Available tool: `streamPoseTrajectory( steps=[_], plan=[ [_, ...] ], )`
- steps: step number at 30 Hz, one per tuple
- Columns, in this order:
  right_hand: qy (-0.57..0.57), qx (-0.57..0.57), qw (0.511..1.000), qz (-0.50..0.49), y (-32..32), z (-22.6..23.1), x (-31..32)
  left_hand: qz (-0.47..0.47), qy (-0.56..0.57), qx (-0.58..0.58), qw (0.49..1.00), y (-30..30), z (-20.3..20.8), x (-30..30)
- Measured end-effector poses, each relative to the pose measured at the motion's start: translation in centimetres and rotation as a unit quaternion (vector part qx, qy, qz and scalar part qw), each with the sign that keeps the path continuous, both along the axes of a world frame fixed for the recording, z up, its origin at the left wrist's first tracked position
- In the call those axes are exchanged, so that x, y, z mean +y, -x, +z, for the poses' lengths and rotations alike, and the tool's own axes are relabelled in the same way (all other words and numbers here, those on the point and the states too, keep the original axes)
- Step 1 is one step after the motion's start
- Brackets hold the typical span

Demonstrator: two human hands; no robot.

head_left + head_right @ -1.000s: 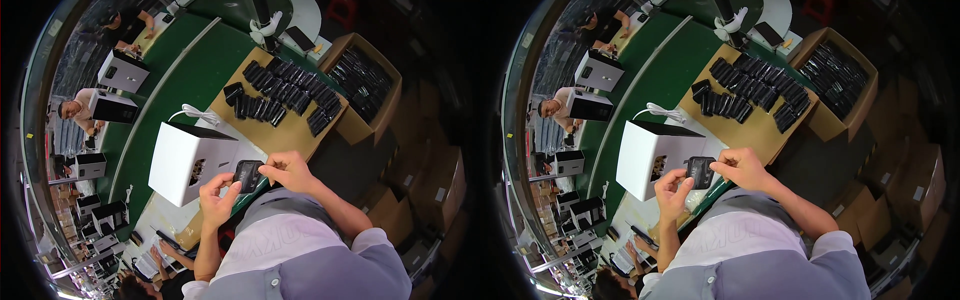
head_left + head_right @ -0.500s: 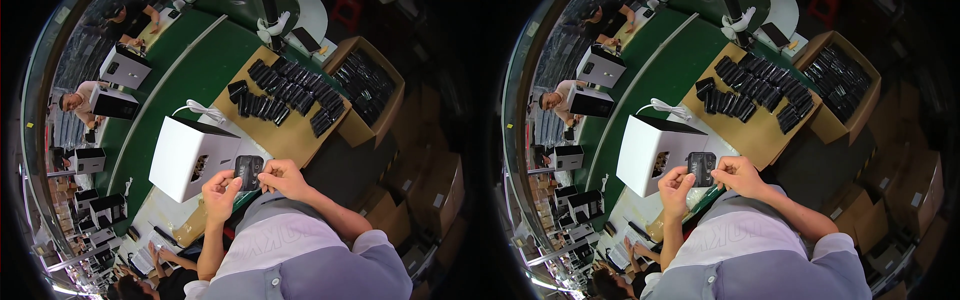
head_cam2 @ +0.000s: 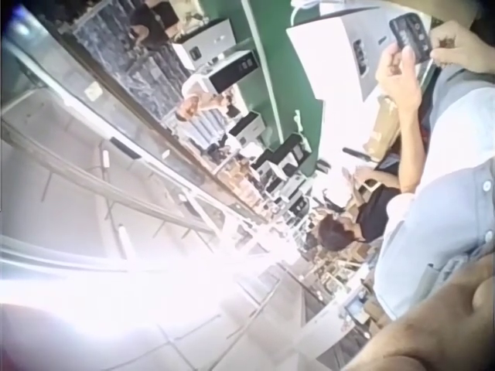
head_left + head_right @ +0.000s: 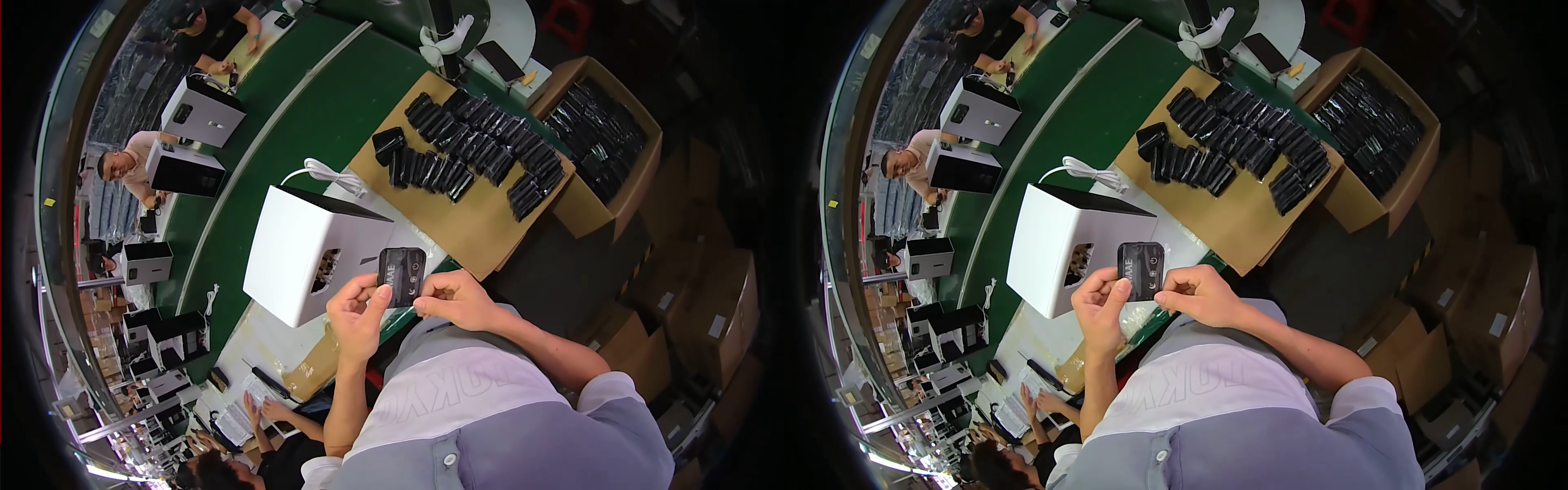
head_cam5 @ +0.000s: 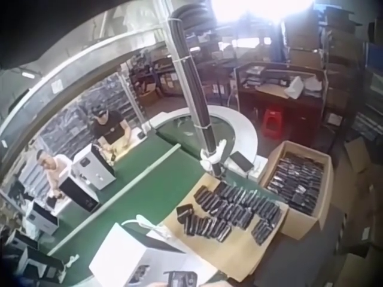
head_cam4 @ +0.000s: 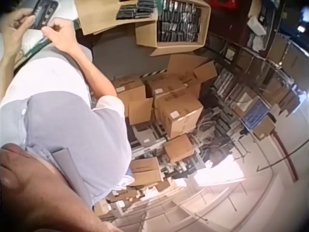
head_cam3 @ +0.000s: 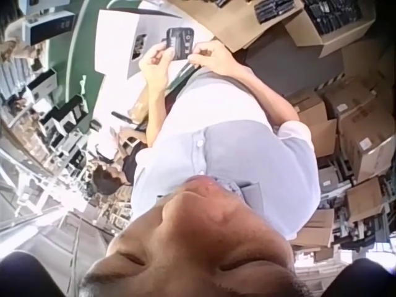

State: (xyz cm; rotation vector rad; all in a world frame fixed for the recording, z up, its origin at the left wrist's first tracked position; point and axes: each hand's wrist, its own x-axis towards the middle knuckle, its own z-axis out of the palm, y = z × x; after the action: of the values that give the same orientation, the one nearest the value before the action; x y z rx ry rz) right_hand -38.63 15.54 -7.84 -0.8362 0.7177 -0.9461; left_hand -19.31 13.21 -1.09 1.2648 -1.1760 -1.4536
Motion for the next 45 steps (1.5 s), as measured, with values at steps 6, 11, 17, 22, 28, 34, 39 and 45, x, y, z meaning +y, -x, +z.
streamPoseTrajectory(
  steps=[6, 11, 17, 22, 28, 34, 39, 45],
  plan=[
    [-0.004, 0.007, 0.999, -0.049, 0.2, 0.3, 0.0, 0.003, 0.01, -0.009, 1.0, 0.4, -0.1, 0.3],
    [0.036, 0.109, 0.982, -0.152, -0.1, 1.0, -0.5, 0.005, 0.018, -0.035, 0.999, 1.1, -0.2, 0.8],
    [0.133, 0.211, 0.926, -0.283, -1.0, 2.6, -0.3, 0.007, 0.072, -0.144, 0.987, 2.2, -0.8, 1.1],
    [0.162, 0.181, 0.947, -0.212, -0.7, 1.4, -0.7, 0.0, 0.061, -0.116, 0.991, 2.1, -1.0, 1.2],
    [0.087, 0.1, 0.982, -0.137, -0.8, 0.8, -1.3, -0.01, 0.149, -0.269, 0.951, 2.3, -0.1, 1.3],
    [0.028, 0.063, 0.988, -0.139, -1.7, -0.2, -2.0, -0.097, 0.268, -0.387, 0.877, 1.6, -0.8, 1.1],
    [0.0, 0.029, 0.992, -0.123, -0.6, -0.5, -2.4, 0.007, 0.326, -0.429, 0.843, -4.9, 3.4, -3.1],
    [0.007, 0.011, 0.995, -0.104, -0.3, -1.3, -2.0, 0.028, 0.32, -0.548, 0.772, -14.6, 5.7, -14.8]
  ],
)
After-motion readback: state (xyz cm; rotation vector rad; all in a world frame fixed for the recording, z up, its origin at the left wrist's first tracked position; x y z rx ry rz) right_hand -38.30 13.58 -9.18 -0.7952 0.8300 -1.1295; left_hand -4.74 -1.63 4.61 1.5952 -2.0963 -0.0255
